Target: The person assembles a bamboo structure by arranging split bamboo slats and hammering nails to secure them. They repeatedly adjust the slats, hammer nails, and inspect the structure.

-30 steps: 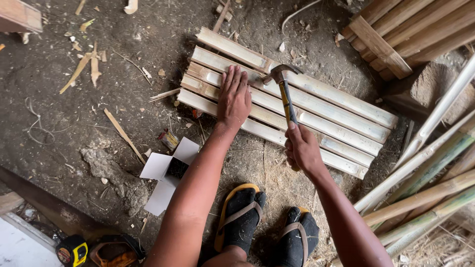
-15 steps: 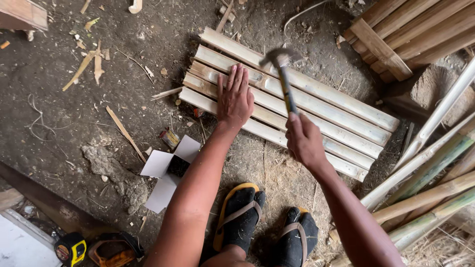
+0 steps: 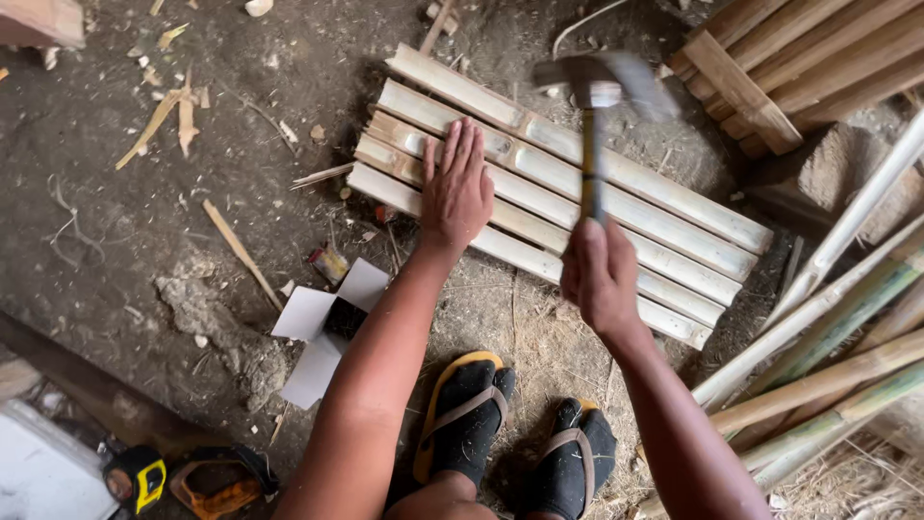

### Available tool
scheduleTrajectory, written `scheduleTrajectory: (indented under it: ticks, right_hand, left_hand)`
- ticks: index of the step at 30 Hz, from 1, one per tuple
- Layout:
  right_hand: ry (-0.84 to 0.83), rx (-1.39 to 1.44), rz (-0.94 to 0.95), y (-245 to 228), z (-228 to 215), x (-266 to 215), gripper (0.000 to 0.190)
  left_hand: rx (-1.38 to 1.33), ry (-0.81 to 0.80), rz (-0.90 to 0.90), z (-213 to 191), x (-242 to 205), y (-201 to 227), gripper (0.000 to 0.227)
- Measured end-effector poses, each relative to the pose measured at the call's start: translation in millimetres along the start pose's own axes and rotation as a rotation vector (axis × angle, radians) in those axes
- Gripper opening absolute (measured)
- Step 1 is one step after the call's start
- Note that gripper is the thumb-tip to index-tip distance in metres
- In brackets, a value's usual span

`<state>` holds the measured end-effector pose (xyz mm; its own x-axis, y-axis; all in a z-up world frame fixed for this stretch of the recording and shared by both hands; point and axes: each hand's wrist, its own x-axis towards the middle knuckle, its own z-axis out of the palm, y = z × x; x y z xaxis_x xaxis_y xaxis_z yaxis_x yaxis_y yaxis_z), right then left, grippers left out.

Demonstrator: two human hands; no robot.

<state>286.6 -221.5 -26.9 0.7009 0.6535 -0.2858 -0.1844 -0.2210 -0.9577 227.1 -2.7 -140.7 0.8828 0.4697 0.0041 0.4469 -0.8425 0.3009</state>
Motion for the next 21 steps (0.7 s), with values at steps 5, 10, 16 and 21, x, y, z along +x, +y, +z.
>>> scheduleTrajectory:
  ticks: [5, 10, 16, 21]
  right_hand:
    - [-0.116, -0.458, 0.22, -14, 5, 16, 0.055]
    - [-0.053, -0.093, 0.25, -17, -14, 11, 0.045]
    - [-0.094, -0.298, 0.32, -24, -4, 14, 0.046]
    - [-0.061, -0.117, 0.348, -29, -9, 4, 0.046]
  left_hand:
    - [0.012, -0.003, -0.006, -2, 1, 0, 0.065]
    - [0.051, -0.019, -0.006, -5, 2, 0, 0.066]
    - [0.072, -0.111, -0.024, -12, 0, 1, 0.068]
    - [0.019, -0.051, -0.009, 6, -4, 1, 0.068]
